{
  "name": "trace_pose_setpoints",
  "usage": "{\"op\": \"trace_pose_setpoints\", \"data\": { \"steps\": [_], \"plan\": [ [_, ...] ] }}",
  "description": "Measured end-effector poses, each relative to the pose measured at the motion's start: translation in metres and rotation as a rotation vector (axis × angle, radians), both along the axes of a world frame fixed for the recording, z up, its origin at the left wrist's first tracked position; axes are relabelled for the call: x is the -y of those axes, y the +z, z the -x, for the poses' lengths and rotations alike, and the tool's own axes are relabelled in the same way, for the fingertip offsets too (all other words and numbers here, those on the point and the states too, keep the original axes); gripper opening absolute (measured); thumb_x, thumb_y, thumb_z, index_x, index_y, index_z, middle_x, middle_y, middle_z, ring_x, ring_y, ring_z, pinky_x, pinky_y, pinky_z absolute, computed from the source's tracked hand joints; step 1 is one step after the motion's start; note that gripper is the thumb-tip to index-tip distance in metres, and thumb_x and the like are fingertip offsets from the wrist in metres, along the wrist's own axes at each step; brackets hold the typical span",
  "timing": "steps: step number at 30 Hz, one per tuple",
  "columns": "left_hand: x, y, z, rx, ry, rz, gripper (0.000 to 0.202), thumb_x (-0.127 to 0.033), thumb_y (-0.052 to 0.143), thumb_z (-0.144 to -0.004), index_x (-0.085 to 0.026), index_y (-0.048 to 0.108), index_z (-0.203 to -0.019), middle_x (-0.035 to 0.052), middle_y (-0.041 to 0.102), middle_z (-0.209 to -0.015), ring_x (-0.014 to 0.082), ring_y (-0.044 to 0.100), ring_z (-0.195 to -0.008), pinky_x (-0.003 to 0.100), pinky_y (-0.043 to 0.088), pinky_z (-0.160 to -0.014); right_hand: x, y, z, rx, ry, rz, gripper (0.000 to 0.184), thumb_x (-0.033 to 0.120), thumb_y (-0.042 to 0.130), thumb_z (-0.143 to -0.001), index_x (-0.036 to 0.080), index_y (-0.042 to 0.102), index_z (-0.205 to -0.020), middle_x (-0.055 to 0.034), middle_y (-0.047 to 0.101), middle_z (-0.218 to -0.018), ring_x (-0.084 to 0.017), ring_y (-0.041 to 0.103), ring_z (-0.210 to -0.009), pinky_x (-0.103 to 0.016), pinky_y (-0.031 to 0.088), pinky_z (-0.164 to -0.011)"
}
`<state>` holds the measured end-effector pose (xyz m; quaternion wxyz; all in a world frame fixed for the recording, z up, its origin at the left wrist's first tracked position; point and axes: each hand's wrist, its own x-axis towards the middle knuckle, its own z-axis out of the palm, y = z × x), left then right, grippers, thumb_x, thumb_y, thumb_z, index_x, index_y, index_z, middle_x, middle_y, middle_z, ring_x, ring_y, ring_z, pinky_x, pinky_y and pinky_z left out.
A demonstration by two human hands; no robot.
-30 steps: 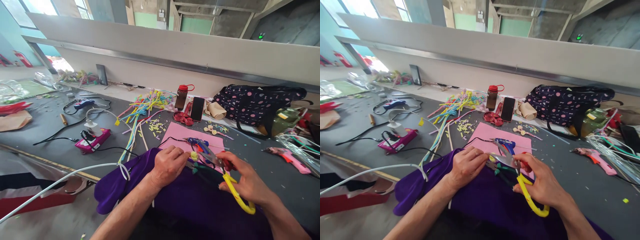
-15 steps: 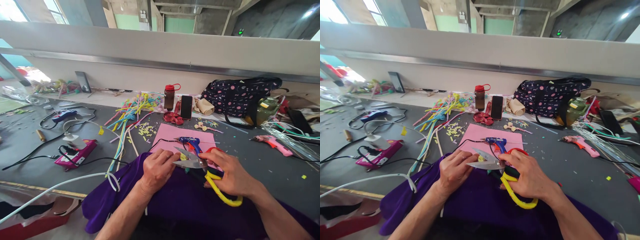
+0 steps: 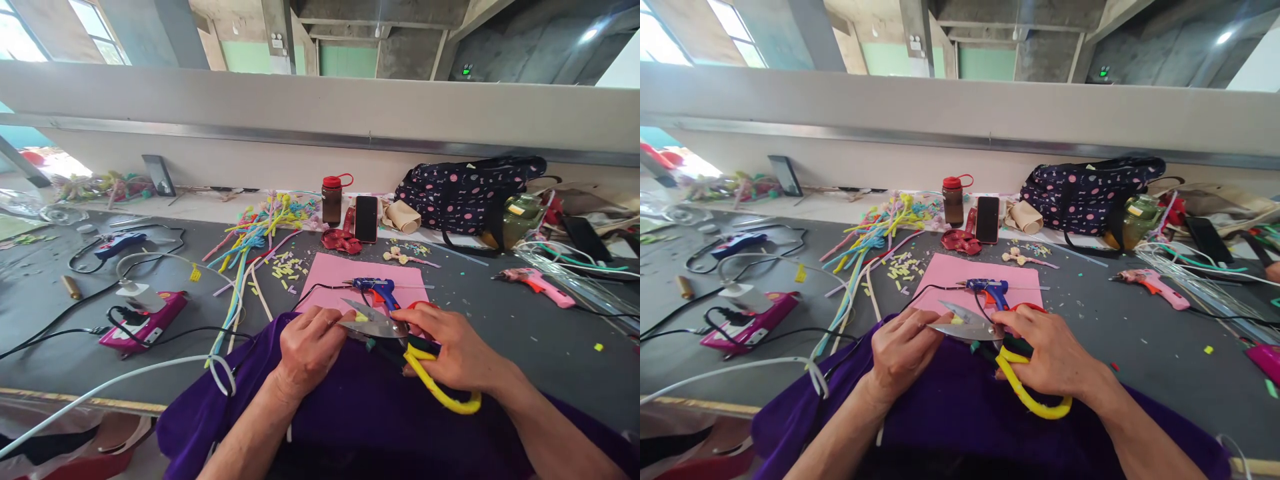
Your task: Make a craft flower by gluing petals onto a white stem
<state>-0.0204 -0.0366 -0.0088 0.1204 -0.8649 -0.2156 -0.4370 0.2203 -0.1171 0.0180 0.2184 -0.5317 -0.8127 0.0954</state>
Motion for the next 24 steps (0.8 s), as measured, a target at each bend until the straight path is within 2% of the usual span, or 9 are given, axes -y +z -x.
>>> {"op": "trace_pose_setpoints", "data": {
  "steps": [14, 24],
  "plan": [
    [0.0, -0.002, 0.001, -0.03, 0.043, -0.004, 0.013, -0.014, 0.059, -0.08, -0.02, 0.064, -0.09, 0.0002, 0.065, -0.074, 0.0111, 0.057, -0.067, 0.023, 0.045, -0.061, 0.001, -0.001, -0.001, 0.005, 0.01, 0.029, 0.057, 0.035, 0.069, -0.07, 0.022, 0.048, -0.122, -0.0041, 0.062, -0.088, -0.016, 0.055, -0.071, -0.027, 0.042, -0.064],
    [0.0, 0.0, 0.003, -0.026, 0.014, 0.005, 0.015, -0.013, 0.056, -0.081, -0.02, 0.064, -0.092, 0.002, 0.065, -0.076, 0.0115, 0.058, -0.066, 0.023, 0.045, -0.061, 0.003, 0.008, 0.001, 0.012, 0.019, 0.082, 0.055, 0.038, 0.069, -0.069, 0.024, 0.049, -0.119, -0.0052, 0.062, -0.099, -0.017, 0.057, -0.078, -0.029, 0.043, -0.07]
  ]
}}
